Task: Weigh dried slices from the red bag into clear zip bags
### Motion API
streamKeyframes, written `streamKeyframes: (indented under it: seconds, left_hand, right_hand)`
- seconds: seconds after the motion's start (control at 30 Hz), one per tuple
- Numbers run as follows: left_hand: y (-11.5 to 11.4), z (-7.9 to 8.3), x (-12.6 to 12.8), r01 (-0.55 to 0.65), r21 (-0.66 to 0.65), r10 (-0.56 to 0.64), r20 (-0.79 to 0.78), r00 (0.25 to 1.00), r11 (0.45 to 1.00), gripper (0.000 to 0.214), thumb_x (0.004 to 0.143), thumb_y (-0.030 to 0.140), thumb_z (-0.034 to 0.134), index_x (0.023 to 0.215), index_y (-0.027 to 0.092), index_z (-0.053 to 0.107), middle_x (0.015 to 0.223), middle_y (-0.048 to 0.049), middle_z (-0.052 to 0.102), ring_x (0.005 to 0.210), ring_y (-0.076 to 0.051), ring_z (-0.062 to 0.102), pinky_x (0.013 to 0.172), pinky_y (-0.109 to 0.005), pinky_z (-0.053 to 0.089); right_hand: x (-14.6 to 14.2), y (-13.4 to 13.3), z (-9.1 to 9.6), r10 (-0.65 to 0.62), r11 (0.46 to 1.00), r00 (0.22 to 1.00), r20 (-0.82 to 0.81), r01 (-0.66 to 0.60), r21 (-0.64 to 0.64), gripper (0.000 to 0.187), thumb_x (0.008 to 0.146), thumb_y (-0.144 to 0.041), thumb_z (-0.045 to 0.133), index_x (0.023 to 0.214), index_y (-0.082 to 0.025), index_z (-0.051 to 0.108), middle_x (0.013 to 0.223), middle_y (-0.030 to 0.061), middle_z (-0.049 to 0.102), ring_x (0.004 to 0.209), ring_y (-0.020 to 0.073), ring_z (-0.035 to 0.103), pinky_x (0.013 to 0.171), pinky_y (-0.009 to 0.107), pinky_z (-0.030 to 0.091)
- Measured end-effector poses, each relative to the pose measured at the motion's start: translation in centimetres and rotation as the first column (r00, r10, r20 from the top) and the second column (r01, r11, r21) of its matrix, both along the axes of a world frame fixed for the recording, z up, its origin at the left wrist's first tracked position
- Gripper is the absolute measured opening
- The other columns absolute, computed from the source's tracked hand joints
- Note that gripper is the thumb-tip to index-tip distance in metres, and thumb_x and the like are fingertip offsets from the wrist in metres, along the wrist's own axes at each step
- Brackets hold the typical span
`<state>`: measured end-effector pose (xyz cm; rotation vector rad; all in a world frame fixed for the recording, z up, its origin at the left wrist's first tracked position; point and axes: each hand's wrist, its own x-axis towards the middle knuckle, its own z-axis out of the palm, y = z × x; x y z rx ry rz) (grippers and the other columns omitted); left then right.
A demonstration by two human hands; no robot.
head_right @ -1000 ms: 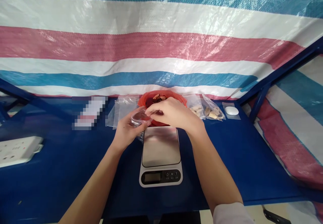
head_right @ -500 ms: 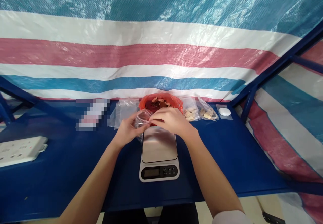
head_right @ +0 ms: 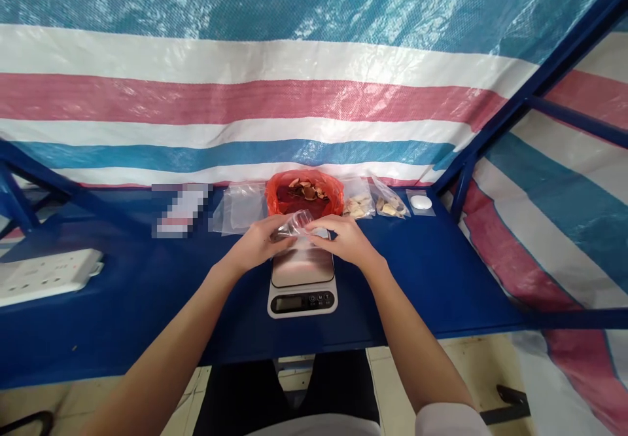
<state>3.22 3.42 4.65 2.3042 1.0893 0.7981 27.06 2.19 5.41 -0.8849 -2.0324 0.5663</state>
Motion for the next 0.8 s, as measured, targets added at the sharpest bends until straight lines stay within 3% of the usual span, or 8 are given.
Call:
streamKeyframes:
  seconds: [0.23,0.47,0.63,0.8]
  left_hand:
    - [-0.2,-0.1,1.7,-0.024,0.143,0.052,-0.191,0.980,0.989,0.043,0.091,0.024,0.054,0.132,0.014,0.058,0.120,-0.0139,0.068,0.106,-0.026,0.066,0.093,-0.039,0.053]
    - [-0.6,-0.1,2.7,-0.052,0.232,0.113,-0.257,0.960,0.971,0.038,0.089,0.025,0.059,0.125,0.013,0.062,0.117,-0.0144,0.069,0.106,-0.027,0.066,0.092,-0.040,0.055]
    - [-1.6,-0.5,1.6,-0.052,0.350,0.124,-0.185,0.975,0.935,0.046,0.091,0.041,0.060,0.129,0.014,0.059,0.130,-0.0162,0.064,0.120,-0.030,0.061,0.103,-0.046,0.050]
    - [-2.8,-1.5,0.1,-0.107,0.342,0.163,-0.139,0.977,0.934,0.044,0.094,0.039,0.055,0.131,0.016,0.059,0.135,-0.0152,0.062,0.126,-0.030,0.058,0.108,-0.048,0.047]
  right_hand:
    - [-0.9,-0.6,-0.4,-0.165,0.934,0.972,-0.169,0.099,-0.342,0.024,0.082,-0.040,0.069,0.093,-0.020,0.078,0.091,0.0049,0.079,0.080,0.0202,0.073,0.076,0.031,0.058]
    - [-1.0,-0.4,-1.9,-0.223,0.912,0.945,-0.241,0.114,-0.394,0.024,0.078,-0.040,0.072,0.086,-0.019,0.077,0.080,0.0047,0.077,0.073,0.0209,0.072,0.074,0.033,0.057]
    - [0.4,-1.4,-2.3,-0.257,0.877,0.914,-0.315,0.084,-0.473,0.025,0.075,-0.044,0.074,0.080,-0.019,0.076,0.078,0.0042,0.076,0.070,0.0197,0.070,0.071,0.034,0.058]
    - [2.0,-2.0,-3.1,-0.310,0.814,0.876,-0.370,0.043,-0.579,0.035,0.066,-0.051,0.080,0.079,-0.019,0.076,0.076,0.0050,0.075,0.070,0.0211,0.070,0.070,0.036,0.059]
